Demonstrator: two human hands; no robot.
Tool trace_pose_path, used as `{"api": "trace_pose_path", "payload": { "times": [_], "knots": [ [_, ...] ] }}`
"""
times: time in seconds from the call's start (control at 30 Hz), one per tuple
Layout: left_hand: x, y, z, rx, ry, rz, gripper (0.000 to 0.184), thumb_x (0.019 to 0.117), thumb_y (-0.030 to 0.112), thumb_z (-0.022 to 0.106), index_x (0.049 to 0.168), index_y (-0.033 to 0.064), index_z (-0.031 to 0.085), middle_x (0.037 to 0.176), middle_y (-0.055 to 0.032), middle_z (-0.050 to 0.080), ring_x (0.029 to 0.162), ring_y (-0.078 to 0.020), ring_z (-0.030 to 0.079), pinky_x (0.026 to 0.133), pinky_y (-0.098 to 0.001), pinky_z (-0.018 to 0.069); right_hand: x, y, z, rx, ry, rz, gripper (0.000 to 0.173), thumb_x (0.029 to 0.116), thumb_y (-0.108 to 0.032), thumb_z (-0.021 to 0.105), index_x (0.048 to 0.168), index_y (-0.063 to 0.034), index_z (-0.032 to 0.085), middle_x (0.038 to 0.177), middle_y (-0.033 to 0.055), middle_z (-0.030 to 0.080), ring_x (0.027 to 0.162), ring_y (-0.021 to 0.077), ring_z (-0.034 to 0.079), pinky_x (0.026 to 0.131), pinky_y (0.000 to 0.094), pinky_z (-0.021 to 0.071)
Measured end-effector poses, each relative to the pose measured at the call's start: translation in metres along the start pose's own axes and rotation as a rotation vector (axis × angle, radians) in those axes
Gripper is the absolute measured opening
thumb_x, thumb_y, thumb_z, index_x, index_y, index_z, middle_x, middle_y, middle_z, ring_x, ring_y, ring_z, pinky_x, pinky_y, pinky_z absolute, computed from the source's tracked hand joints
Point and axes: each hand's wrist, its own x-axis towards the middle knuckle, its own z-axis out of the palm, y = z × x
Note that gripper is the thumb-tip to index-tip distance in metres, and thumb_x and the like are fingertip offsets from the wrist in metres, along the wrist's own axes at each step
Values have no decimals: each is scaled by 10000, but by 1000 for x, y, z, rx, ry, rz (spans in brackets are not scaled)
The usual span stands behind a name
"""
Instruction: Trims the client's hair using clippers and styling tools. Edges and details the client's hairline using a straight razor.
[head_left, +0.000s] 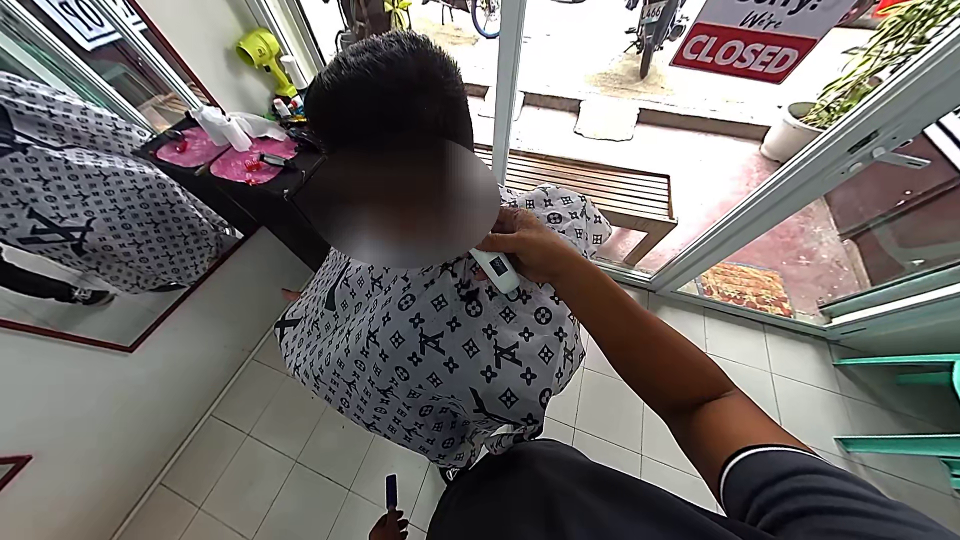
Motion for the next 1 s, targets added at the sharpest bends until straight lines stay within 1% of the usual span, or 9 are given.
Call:
{"api": "trace_pose_path", "payload": {
  "times": [0.1,0.17,0.27,0.3,0.37,0.43,0.5,0.67,1.0],
  "knots": [
    [-2,-1,1,-3,-4,-9,501,1139,348,333,1276,-43,616,1079,-206,689,810,-219,631,714,-395,512,0,-4,4,-75,5,-84,428,958,-17,631,1355,-5,471,1111,128,684,862,214,728,701,367,642],
    [-6,1,0,-5,-5,-3,503,1139,348,330,1274,-43,615,1076,-205,691,809,-213,635,717,-391,517,-7,-9,7,-482,20,-183,533,938,-44,705,1418,4,476,1237,118,673,1016,155,706,873,308,606],
    [-3,1,1,-6,2,7,500,1139,349,332,1270,-40,618,1062,-195,695,791,-204,627,696,-384,509,-13,4,6,-1072,55,-223,571,909,-113,741,1445,-76,545,1321,130,649,1173,260,642,1019,478,510],
    [-2,-1,2,-3,1,8,501,1138,349,331,1270,-40,620,1062,-192,696,785,-200,623,688,-380,504,-12,9,2,-1032,72,-143,565,923,-121,738,1447,-67,534,1316,133,649,1154,253,650,1011,469,514],
    [-2,-1,4,-4,-4,8,499,1139,345,332,1264,-42,620,1056,-188,699,771,-194,625,677,-372,508,-6,19,-6,-652,112,1,529,946,-95,722,1417,-6,498,1218,136,681,988,181,703,884,349,586],
    [-6,0,6,-12,-5,2,496,1140,346,333,1262,-41,618,1048,-189,698,765,-195,622,674,-368,503,0,27,-9,-213,131,93,451,967,-43,667,1378,7,489,1103,147,682,846,209,711,719,368,624],
    [-7,2,5,-12,-6,-6,499,1140,346,332,1264,-42,619,1054,-197,699,775,-204,629,680,-376,507,2,27,-10,-9,111,140,403,995,-48,621,1373,-12,484,1113,145,676,862,238,718,695,404,631],
    [-3,-1,2,12,-9,8,517,1140,358,320,1278,-45,615,1090,-210,697,836,-244,646,728,-424,517,0,17,-5,51,42,38,394,980,-15,594,1357,-18,482,1112,130,692,897,243,729,704,407,639],
    [-4,2,5,9,-13,-3,505,1140,348,329,1277,-46,614,1097,-210,695,823,-231,644,722,-405,519,5,0,0,-55,-12,-84,486,942,6,645,1389,-9,453,1102,116,689,862,206,725,709,366,641]
  ]
}}
